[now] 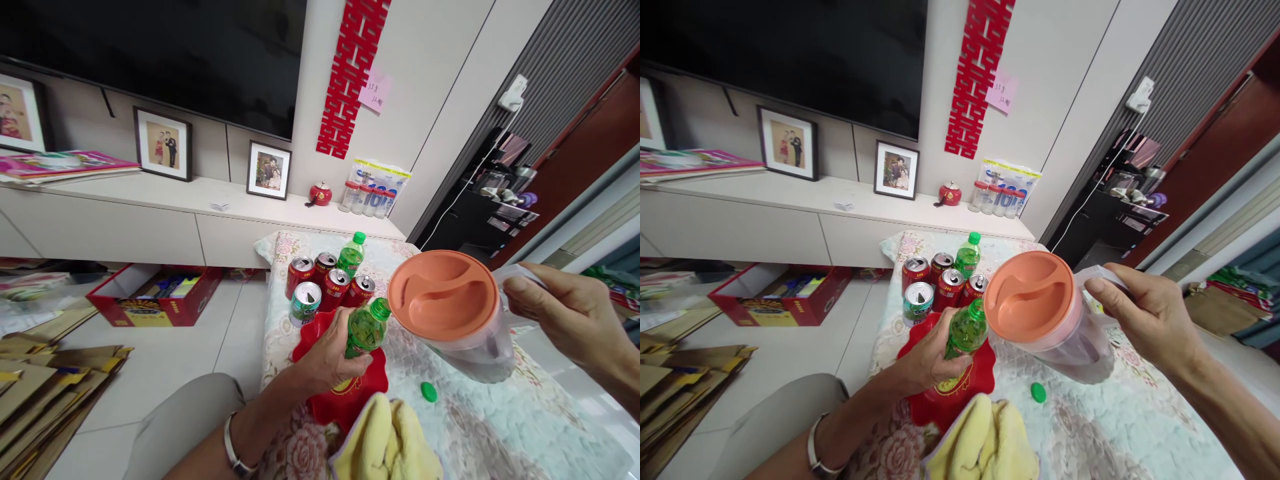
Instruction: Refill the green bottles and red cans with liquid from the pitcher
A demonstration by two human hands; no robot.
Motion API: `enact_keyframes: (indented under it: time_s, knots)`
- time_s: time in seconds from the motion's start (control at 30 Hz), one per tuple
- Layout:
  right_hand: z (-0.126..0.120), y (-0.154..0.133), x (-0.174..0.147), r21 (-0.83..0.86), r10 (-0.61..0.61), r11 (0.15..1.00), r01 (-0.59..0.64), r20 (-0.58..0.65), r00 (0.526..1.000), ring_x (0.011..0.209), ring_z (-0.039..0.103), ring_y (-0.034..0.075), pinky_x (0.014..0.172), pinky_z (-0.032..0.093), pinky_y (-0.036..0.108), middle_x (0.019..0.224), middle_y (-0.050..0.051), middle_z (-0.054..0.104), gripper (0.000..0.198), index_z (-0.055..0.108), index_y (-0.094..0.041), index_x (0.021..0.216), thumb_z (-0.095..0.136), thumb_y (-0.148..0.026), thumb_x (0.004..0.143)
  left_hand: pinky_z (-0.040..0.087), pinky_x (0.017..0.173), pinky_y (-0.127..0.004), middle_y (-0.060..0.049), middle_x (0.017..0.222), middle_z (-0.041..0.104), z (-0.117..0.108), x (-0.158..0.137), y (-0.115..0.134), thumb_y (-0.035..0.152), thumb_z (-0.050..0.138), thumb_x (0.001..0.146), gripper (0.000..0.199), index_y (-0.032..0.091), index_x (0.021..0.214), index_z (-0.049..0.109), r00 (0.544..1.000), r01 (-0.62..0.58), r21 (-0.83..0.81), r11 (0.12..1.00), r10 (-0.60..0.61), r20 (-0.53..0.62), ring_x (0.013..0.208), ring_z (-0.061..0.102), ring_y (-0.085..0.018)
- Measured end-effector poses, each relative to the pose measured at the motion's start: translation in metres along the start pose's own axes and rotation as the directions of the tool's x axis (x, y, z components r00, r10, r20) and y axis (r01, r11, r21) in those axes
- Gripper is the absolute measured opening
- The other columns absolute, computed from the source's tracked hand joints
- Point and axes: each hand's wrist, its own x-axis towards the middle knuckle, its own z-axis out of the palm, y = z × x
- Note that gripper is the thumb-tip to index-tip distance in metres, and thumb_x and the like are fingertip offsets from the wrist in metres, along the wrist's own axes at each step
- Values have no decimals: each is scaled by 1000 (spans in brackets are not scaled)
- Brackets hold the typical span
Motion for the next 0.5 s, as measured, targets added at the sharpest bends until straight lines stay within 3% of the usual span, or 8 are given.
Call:
enact_keyframes:
  time_s: [0.27,0.5]
  knots:
    - [-2,2,0,-4,-44,999,44,15,999,53,49,14,44,41,21,56,3,55,57,65,-19,61,69,-72,81,50,78,-33,-2,95,53,0,1,-1,18,62,77,49,17,122,45,1000,-2,1,1000,2,9,87,55,-20]
    - [1,3,-1,41,14,999,-15,19,1000,54,50,14,44,42,21,58,3,57,56,67,-19,63,71,-72,79,51,80,-33,-1,95,53,-2,0,1,19,64,77,49,17,123,46,1000,-7,-8,1000,7,6,89,56,-20]
